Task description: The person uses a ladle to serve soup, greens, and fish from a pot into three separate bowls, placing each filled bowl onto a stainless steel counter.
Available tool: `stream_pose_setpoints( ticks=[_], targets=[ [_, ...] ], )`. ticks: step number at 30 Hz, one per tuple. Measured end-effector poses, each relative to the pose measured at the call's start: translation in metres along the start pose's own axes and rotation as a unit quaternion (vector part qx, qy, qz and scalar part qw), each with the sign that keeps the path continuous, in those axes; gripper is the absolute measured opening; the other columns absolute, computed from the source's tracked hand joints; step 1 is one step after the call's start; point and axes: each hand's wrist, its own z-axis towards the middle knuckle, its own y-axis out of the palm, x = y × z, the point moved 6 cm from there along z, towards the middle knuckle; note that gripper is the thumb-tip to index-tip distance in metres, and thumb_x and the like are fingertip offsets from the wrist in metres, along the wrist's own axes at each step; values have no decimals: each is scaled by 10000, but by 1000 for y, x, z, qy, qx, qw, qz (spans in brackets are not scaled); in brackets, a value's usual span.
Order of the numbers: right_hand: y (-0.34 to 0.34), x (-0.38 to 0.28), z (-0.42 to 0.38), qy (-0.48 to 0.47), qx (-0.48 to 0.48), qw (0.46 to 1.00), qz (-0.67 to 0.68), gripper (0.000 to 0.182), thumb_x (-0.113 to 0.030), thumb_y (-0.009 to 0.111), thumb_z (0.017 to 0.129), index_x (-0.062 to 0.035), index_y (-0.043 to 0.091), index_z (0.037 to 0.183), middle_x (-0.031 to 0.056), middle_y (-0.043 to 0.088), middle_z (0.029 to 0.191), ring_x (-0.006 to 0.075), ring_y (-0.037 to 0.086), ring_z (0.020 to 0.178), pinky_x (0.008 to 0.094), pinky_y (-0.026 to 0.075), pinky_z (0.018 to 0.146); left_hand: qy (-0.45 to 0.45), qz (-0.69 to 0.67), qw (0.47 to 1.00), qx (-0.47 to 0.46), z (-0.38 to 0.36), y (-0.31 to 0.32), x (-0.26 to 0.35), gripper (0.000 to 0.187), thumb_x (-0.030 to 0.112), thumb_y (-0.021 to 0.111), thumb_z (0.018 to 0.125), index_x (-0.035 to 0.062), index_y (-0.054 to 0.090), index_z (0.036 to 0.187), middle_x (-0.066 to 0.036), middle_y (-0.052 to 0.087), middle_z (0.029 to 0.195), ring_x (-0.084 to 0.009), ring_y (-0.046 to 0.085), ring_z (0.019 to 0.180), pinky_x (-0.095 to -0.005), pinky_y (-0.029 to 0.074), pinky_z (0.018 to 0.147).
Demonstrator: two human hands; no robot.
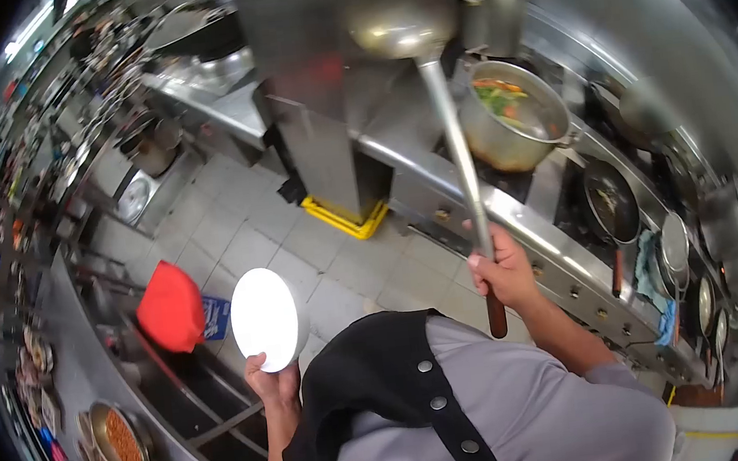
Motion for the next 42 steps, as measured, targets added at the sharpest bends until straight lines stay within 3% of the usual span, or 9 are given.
stream_pose_setpoints(
  ticks=[5,11,12,13,16,19,33,35,42],
  targets=[
    [-160,-33,-41,-30,201,967,-154,519,-30,563,923,-55,383,1409,-9,516,773,58,455,527,215,406,473,-19,20,1000,2,14,79,-107,779,175,574,666,65,401,1417,-173,507,1368,-382,489,1267,-571,385,1076],
    [-280,-106,-31,107,196,907,-357,495,-41,621,843,-1,477,1315,30,526,737,93,492,507,263,427,463,-112,89,988,-59,41,145,-174,795,211,623,691,67,376,1433,-171,506,1357,-395,498,1251,-569,410,1031],
    [-287,-118,-25,146,188,889,-392,510,-80,645,822,-18,496,1306,112,598,773,206,597,565,337,493,553,-106,96,987,-79,46,159,-177,777,200,607,703,53,377,1431,-172,510,1360,-391,501,1253,-567,400,1048],
    [-294,-124,-19,150,194,888,-390,510,-80,645,822,-18,496,1306,112,598,773,206,597,565,337,493,553,-101,103,984,-101,55,171,-180,760,189,591,715,38,378,1428,-174,515,1363,-387,504,1255,-565,389,1065],
    [-285,-151,8,109,142,775,-606,558,-111,639,792,-58,490,1327,262,655,953,440,631,921,480,502,821,-79,109,983,-127,84,195,-182,714,151,581,742,-10,388,1410,-178,533,1344,-354,522,1253,-497,399,1089],
    [-289,-137,42,44,120,697,-705,592,-79,614,788,-69,455,1358,261,650,907,435,628,885,492,491,797,-69,121,981,-135,116,214,-180,668,111,565,759,-43,403,1389,-177,545,1330,-336,529,1254,-458,403,1103],
    [-280,-191,39,149,28,524,-838,682,-79,650,745,-238,513,1394,113,672,935,309,665,770,432,531,684,-147,162,963,-160,237,276,-194,707,88,579,720,-33,389,1391,-167,538,1312,-338,535,1232,-451,428,1080],
    [-278,-208,30,133,38,522,-842,582,-37,572,779,-211,579,1334,112,655,832,308,658,742,431,531,669,-149,164,962,-162,239,280,-200,712,84,573,713,-32,389,1391,-166,535,1314,-338,531,1236,-451,424,1083],
    [-299,-248,13,166,87,536,-823,657,4,670,686,-118,579,1324,157,673,938,369,648,810,451,505,714,-161,168,959,-162,236,293,-218,742,87,558,705,-5,366,1415,-167,504,1338,-342,489,1274,-455,400,1100]
  ],
)
